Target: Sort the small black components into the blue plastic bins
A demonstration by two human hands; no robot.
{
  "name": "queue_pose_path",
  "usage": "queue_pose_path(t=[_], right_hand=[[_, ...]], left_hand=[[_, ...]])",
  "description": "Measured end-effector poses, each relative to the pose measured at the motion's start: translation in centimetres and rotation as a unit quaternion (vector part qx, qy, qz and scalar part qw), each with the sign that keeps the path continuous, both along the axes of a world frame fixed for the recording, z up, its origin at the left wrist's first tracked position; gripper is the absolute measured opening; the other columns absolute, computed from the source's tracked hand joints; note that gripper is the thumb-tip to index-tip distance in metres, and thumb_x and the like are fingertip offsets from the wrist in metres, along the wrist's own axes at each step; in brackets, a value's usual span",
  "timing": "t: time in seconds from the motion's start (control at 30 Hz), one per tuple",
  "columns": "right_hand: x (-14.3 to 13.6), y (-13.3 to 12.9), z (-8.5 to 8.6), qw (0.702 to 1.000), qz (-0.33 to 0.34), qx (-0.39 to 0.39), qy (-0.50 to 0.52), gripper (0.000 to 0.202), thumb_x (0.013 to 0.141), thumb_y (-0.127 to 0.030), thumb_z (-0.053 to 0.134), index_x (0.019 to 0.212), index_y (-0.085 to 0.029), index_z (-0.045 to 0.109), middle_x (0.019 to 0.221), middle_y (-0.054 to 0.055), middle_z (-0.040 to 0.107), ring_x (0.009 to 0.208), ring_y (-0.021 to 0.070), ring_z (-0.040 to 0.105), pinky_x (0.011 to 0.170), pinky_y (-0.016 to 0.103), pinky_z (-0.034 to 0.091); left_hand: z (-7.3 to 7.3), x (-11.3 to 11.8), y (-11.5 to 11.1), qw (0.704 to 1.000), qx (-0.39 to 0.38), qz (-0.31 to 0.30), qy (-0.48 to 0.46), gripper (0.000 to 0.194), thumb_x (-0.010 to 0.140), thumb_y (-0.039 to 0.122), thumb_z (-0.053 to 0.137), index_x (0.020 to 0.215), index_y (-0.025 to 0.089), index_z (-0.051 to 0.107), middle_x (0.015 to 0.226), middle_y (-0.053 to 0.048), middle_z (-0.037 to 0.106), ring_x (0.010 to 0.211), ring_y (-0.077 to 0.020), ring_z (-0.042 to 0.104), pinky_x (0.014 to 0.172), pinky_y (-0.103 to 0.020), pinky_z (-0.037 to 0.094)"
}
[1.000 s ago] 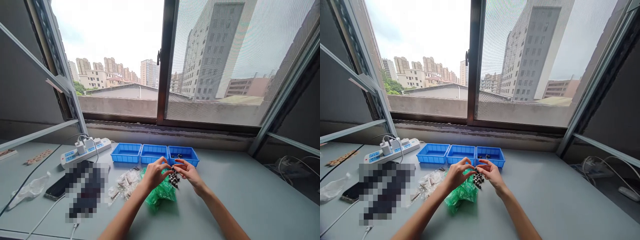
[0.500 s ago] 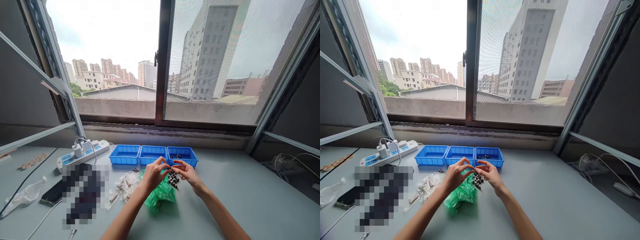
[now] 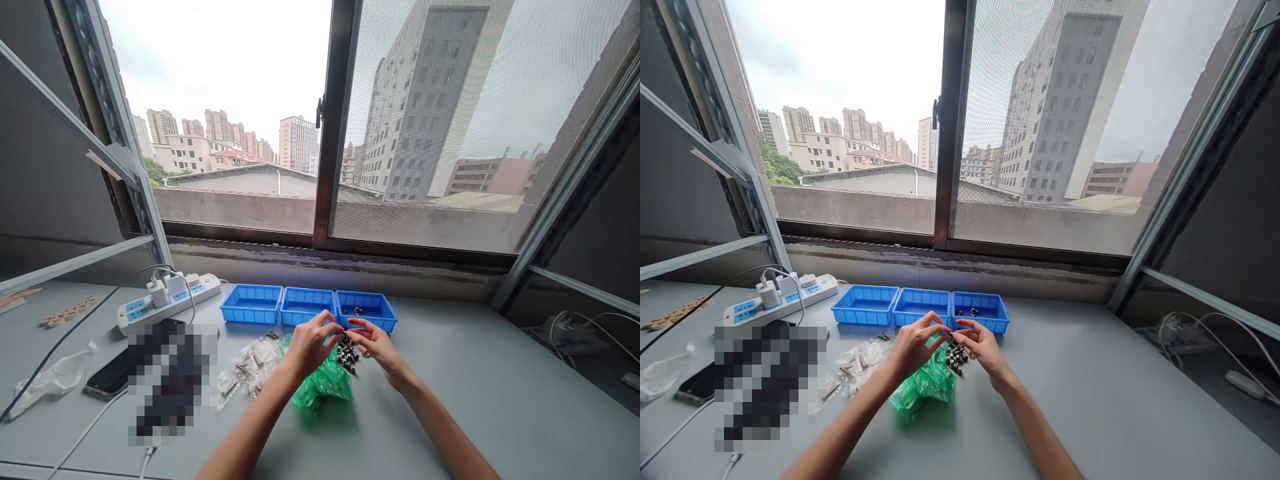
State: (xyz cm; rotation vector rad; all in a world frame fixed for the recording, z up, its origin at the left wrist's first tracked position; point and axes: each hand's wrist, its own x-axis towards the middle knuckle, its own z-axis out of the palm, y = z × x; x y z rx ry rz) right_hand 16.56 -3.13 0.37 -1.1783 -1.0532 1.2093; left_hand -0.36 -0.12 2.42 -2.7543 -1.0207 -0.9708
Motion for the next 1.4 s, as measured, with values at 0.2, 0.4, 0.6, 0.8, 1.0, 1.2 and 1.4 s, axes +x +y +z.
queue_pose_path(t=[0.2,0.4,0.6,0.8,1.0,1.2,1.4], right_hand=[[-0.2,-0.2,0.1,1.000,0.018,-0.014,0.009,0.048,0.052,-0.045,0.077,0.092,-0.020,0.066,0.073,0.001,0.066,0.044,0.0042,0.035,0.043,0.021,0.025],[-0.7,-0.5,0.8,1.000,0.020,-0.006,-0.010,0.045,0.048,-0.047,0.077,0.081,-0.018,0.070,0.065,0.000,0.063,0.042,0.0037,0.032,0.044,0.022,0.025],[0.0,0.2,0.3,1.000,-0.010,0.018,-0.019,0.044,0.050,-0.054,0.073,0.077,-0.019,0.071,0.054,-0.003,0.055,0.040,0.0049,0.030,0.041,0.023,0.025],[1.7,0.8,0.3,0.988,-0.146,0.041,-0.005,0.043,0.048,-0.053,0.073,0.073,-0.019,0.066,0.062,-0.001,0.056,0.040,0.0060,0.034,0.038,0.024,0.028],[2.5,0.5,0.2,0.971,-0.230,0.061,-0.030,0.040,0.049,-0.051,0.073,0.072,-0.018,0.066,0.066,0.001,0.060,0.043,0.0080,0.039,0.038,0.026,0.033],[3.1,0.7,-0.3,0.955,-0.276,0.077,-0.074,0.041,0.056,-0.052,0.069,0.079,-0.019,0.067,0.071,0.003,0.064,0.042,0.0087,0.042,0.038,0.027,0.037],[3.2,0.9,0.0,0.945,-0.287,0.090,-0.132,0.041,0.057,-0.055,0.067,0.076,-0.019,0.069,0.069,0.004,0.066,0.040,0.0106,0.045,0.038,0.028,0.038]], left_hand=[[0.0,-0.1,0.0,1.000,-0.017,0.002,0.006,0.012,0.084,0.024,0.056,0.092,0.022,0.065,0.091,0.001,0.061,0.070,-0.0097,0.062,0.058,-0.019,0.045],[0.1,0.0,0.0,0.999,-0.042,0.018,0.027,0.011,0.083,0.026,0.057,0.092,0.022,0.063,0.094,0.001,0.060,0.074,-0.0112,0.062,0.059,-0.020,0.045],[-0.4,-0.1,0.4,0.997,-0.062,0.026,0.031,0.006,0.073,0.028,0.069,0.072,0.023,0.068,0.096,0.002,0.060,0.071,-0.0096,0.060,0.063,-0.020,0.044],[-0.6,-0.2,0.5,0.996,-0.080,0.042,0.009,0.014,0.082,0.020,0.057,0.077,0.025,0.070,0.098,0.003,0.061,0.062,-0.0059,0.056,0.060,-0.019,0.042],[-0.4,-0.2,0.4,0.996,-0.069,0.049,-0.015,0.014,0.084,0.024,0.055,0.081,0.025,0.069,0.097,0.002,0.061,0.063,-0.0069,0.057,0.058,-0.019,0.043],[0.0,-0.3,0.1,0.999,-0.034,0.034,0.004,0.005,0.076,0.024,0.066,0.073,0.023,0.068,0.101,0.000,0.056,0.071,-0.0095,0.059,0.058,-0.020,0.044],[0.3,0.2,-0.3,1.000,0.006,-0.010,0.021,0.012,0.083,0.024,0.057,0.076,0.021,0.067,0.101,-0.001,0.057,0.067,-0.0077,0.056,0.057,-0.019,0.043]])
